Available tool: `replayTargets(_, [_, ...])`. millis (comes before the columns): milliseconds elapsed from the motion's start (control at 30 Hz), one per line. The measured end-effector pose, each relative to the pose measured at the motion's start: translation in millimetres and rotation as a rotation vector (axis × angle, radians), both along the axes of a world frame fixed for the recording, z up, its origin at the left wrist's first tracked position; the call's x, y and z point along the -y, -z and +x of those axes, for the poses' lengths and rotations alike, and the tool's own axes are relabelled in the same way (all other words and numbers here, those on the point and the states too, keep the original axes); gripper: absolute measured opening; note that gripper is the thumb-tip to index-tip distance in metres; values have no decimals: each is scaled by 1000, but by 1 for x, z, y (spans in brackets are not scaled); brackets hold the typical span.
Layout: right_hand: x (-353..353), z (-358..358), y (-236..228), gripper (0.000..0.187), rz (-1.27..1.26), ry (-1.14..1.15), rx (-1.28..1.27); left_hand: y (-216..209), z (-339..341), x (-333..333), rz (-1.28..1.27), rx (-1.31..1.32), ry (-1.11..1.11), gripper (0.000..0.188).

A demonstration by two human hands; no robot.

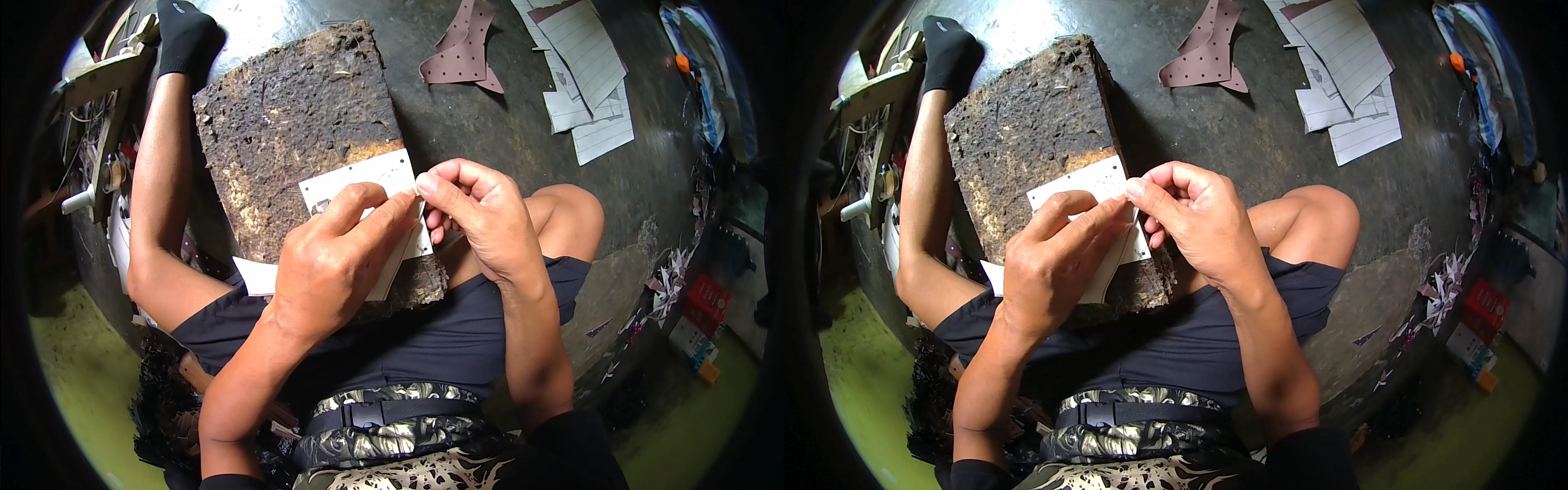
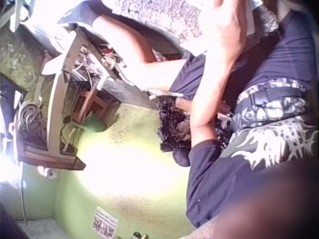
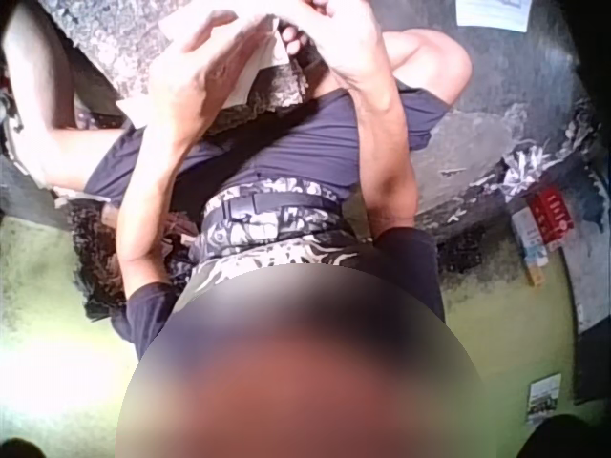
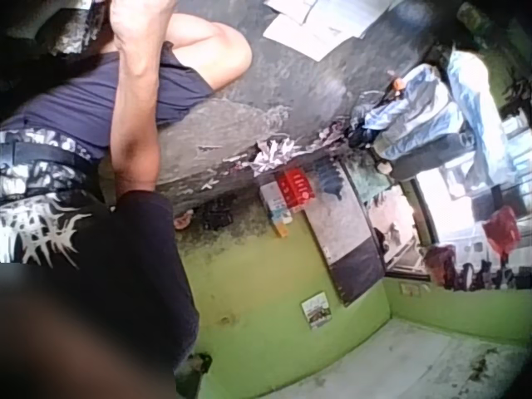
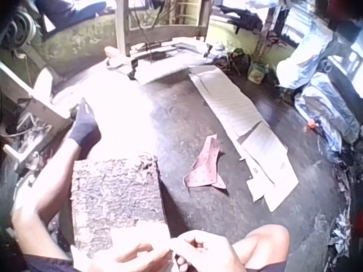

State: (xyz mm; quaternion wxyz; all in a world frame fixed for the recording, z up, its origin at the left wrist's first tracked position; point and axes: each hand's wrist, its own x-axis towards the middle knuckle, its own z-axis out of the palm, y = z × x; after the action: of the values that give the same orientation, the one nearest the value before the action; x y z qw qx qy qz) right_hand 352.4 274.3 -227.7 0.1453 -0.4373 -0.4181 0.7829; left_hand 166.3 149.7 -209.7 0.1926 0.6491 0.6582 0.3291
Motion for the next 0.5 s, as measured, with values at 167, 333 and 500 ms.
replayTargets(167, [3, 4, 6, 20, -24, 14, -36, -1, -2, 0, -6, -39, 34, 40])
replayTargets(333, [4, 5, 10, 20, -29, 29, -70, -1, -3, -1, -12, -30, 48, 40])
replayTargets(500, [9, 2, 14, 21, 32, 44, -55, -1, -2, 0, -20, -56, 30, 40])
